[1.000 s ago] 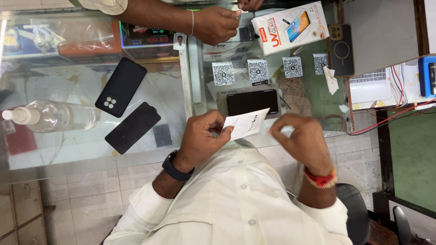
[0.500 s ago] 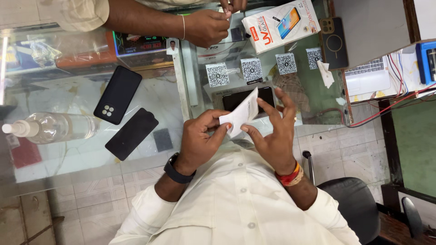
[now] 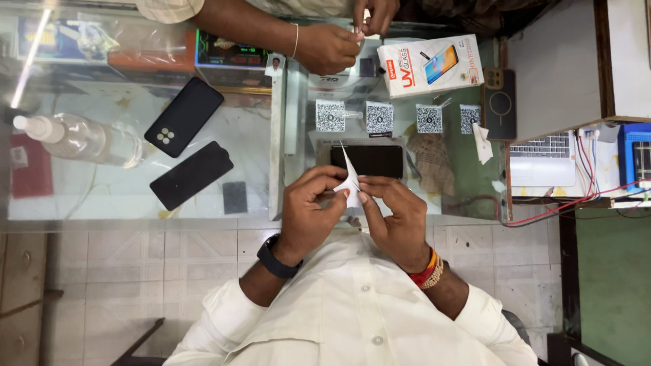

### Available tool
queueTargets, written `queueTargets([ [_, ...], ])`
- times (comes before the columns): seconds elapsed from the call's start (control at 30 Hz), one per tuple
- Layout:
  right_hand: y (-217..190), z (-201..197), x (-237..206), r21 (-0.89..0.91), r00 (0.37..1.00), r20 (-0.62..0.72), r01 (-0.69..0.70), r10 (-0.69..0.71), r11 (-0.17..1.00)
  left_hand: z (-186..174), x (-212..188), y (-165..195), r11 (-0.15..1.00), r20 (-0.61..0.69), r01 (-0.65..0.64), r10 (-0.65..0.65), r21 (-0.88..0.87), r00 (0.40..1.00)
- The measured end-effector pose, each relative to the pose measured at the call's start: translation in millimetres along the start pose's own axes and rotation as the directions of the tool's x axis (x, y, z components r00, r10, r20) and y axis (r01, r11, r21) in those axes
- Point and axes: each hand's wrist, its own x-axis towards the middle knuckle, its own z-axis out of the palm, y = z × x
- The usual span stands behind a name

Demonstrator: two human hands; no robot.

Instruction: The person removes a black phone case, wipes the phone screen with a white cloth, and then handles a small paper packet containing stickers. The person also connects a charging cable to a phone and places it on a laptop.

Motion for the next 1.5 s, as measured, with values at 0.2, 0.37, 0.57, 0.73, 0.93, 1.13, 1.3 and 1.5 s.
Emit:
queueTargets([
  [0.2, 26, -31, -11, 0.036, 0.999, 0.044, 0.001, -0.003, 0.999, 41, -12, -14, 0.986, -0.132, 0.001, 0.021, 0.167, 0.991],
  [0.37, 49, -49, -18, -0.006, 0.995, 0.071, 0.074, -0.074, 0.997, 72, -20, -23, 0.993, -0.203, 0.041, -0.019, 0.107, 0.979],
  [0.57, 83, -65, -27, 0.197, 0.954, 0.187, -0.27, 0.234, 0.942, 97, -30, -33, 0.996, -0.279, 0.08, -0.069, 0.03, 0.958],
  [0.73, 99, -57, -34, 0.383, 0.929, 0.211, -0.366, 0.305, 0.848, 98, -30, -42, 0.995, -0.31, 0.087, -0.069, 0.044, 0.948],
  [0.93, 95, -30, -29, 0.582, 0.859, 0.305, -0.509, 0.411, 0.634, 65, -23, -43, 0.992, -0.236, 0.06, -0.032, 0.11, 0.971],
  [1.13, 83, 4, -10, 0.541, 0.864, 0.294, -0.503, 0.409, 0.674, 23, -3, -36, 0.992, -0.193, 0.097, -0.08, 0.08, 0.978],
  [1.3, 71, 25, -8, 0.312, 0.894, 0.182, -0.447, 0.409, 0.838, -2, 2, -29, 0.985, -0.133, 0.076, -0.056, 0.156, 0.99],
  [1.5, 54, 34, 3, 0.242, 0.961, 0.027, -0.275, 0.277, 0.93, -18, 13, -18, 0.972, -0.041, 0.032, -0.023, 0.232, 0.999],
])
